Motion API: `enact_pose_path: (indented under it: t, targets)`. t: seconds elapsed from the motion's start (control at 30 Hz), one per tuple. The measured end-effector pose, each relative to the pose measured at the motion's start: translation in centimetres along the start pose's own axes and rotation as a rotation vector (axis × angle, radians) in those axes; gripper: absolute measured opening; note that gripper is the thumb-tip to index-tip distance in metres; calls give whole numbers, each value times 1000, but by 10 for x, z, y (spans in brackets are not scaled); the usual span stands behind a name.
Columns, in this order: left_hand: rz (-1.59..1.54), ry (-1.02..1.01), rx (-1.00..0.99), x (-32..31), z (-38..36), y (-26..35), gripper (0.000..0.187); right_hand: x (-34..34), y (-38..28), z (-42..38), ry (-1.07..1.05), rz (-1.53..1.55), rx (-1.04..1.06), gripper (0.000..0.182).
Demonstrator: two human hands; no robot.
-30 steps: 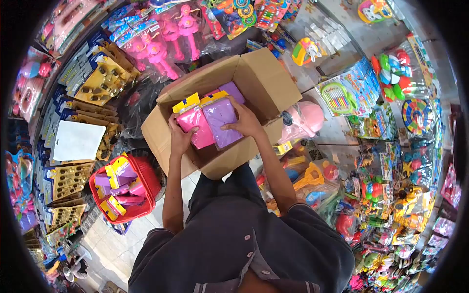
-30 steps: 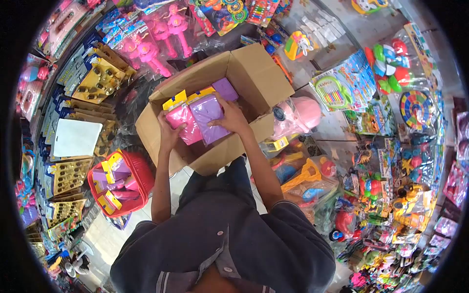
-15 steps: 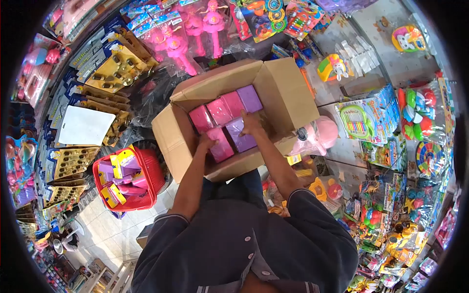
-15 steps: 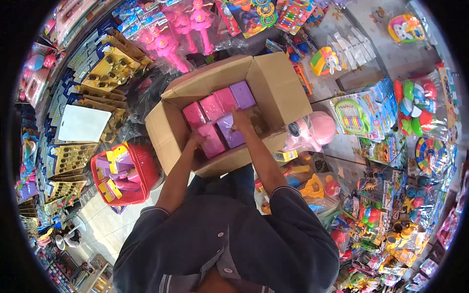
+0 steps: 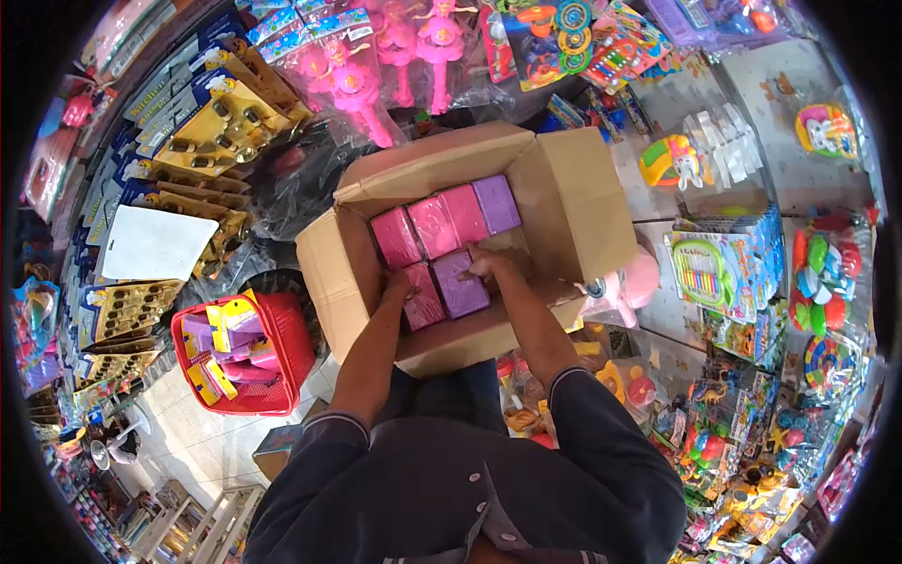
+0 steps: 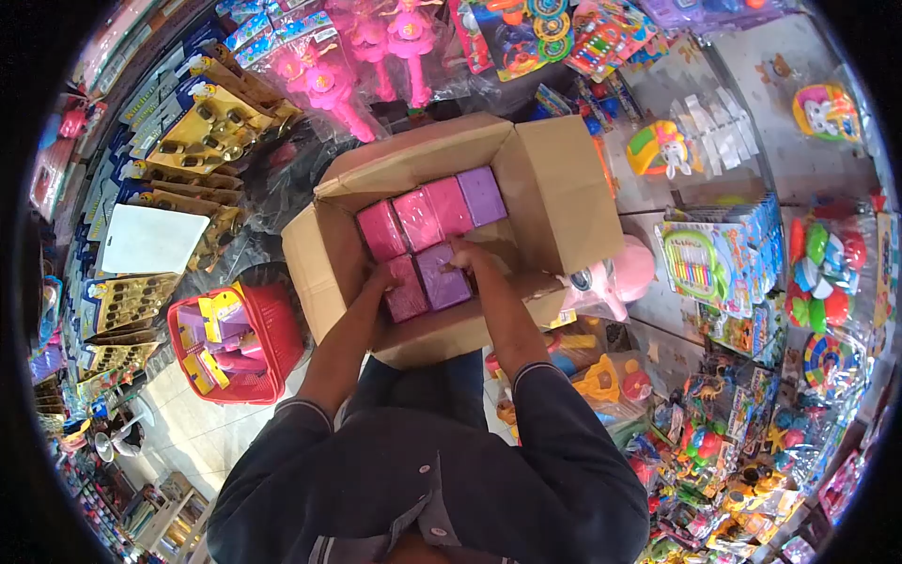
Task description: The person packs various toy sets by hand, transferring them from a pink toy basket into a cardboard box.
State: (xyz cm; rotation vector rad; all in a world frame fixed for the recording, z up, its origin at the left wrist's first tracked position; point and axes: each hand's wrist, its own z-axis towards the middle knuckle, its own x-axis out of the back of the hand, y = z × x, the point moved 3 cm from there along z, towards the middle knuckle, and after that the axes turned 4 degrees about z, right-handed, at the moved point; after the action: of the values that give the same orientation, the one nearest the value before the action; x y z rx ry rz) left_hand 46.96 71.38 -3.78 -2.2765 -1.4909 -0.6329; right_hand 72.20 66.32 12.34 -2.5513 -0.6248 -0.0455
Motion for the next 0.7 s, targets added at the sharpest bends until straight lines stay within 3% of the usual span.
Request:
enact_pose_path:
  t: [0.03,0.1,0.17,0.23,0.27,0.37,0.43,0.47,0.67,0.7]
  targets:
    - [37,10,49,-2,2,-1,122,-4,4,7,-6,48,-7,109]
    - [-610,379,28,-28,28,-12,118,-9,16,37,136,-71,113,105]
    - [-658,428,54,-55,22,-6,112,-15,38,55,226,-193,189,101]
    - [-106,204,99,-11,-32,20,106,-15,39,65,285,-332,256,97]
    - [-182,192,85,17,-68,29,104,-14,33,56,343,-348,296,94]
    - [-335,244,45,61,-143,40,98,-18,23,48,409,-345,230,79]
    - [-331,381,9,52,-141,42,95,-26,5,45,430,-387,-33,73]
    - [-361,357,9,50,-140,40,94,-31,-4,43,438,-404,-167,70]
    - [-497,282,2,62,-151,29,75,-78,-14,87,505,-434,-188,48]
    - [-574,217,-23,51,-136,27,71,-87,-17,84,678,-455,-266,43]
